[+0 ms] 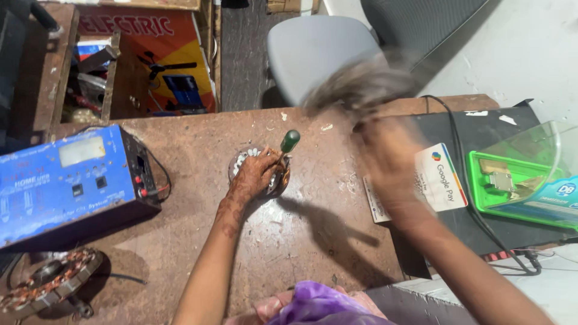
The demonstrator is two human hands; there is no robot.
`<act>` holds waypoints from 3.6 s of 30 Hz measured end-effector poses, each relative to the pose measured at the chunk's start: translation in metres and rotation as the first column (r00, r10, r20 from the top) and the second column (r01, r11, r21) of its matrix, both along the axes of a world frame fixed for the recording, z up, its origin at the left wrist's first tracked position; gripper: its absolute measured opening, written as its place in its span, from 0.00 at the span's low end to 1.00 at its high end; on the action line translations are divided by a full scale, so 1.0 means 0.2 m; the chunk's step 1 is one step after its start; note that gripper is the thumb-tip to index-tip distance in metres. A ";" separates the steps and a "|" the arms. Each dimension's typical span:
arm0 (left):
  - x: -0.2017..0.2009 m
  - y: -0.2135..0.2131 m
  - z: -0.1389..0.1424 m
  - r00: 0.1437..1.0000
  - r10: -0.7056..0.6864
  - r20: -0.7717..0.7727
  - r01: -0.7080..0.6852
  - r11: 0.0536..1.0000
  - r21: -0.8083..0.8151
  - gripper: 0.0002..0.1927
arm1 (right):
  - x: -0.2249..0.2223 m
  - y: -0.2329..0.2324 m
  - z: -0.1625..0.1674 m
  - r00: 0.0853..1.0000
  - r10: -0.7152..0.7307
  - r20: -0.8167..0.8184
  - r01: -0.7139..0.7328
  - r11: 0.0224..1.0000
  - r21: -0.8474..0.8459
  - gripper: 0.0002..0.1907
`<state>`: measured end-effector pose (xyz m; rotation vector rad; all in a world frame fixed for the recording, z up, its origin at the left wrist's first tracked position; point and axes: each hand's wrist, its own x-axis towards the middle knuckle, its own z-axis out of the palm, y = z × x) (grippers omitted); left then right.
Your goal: The person removes old copper windings from an electric motor stator on a workbench. They pry at the coil slots with a screwdriver, hammer the stator to loosen components, and pull out wire pieces by hand, working around the stator ring.
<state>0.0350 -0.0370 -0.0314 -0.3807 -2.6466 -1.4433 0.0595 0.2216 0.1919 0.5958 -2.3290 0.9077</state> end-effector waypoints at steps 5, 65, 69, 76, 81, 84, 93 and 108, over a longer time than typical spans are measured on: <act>0.02 -0.01 -0.02 0.959 -0.029 -0.282 0.025 1.000 -0.018 0.17 | -0.02 0.11 0.05 0.986 0.165 0.039 -0.167 0.985 0.053 0.15; -0.04 0.00 -0.02 0.978 0.017 -0.207 -0.022 0.999 -0.023 0.16 | 0.00 0.16 0.07 0.991 0.123 0.057 -0.125 0.991 0.042 0.16; -0.06 0.01 -0.02 0.984 -0.027 -0.179 0.025 1.000 -0.017 0.11 | 0.01 0.25 0.11 0.997 0.027 -0.072 -0.032 0.998 -0.061 0.04; -0.05 -0.01 0.04 0.996 0.086 0.027 -0.088 0.994 0.068 0.13 | 0.00 0.01 -0.08 0.965 0.018 0.262 -0.017 1.000 -0.005 0.22; -0.06 0.02 0.06 0.966 0.001 -0.259 -0.019 0.998 -0.066 0.12 | -0.06 0.25 0.11 0.988 0.139 -0.070 -0.154 0.942 -0.298 0.02; -0.06 0.02 0.05 0.998 0.040 -0.040 -0.039 0.999 0.011 0.12 | -0.02 0.13 0.00 0.989 0.051 -0.142 -0.050 0.999 0.011 0.06; -0.10 0.02 0.01 0.989 0.067 -0.129 -0.077 0.994 -0.075 0.17 | -0.13 0.27 0.06 0.998 -0.006 -0.063 -0.009 0.972 -0.235 0.08; -0.11 0.03 0.10 0.994 0.101 -0.034 -0.102 0.994 -0.050 0.15 | -0.17 0.15 0.11 0.981 0.105 -0.163 -0.157 0.922 -0.354 0.12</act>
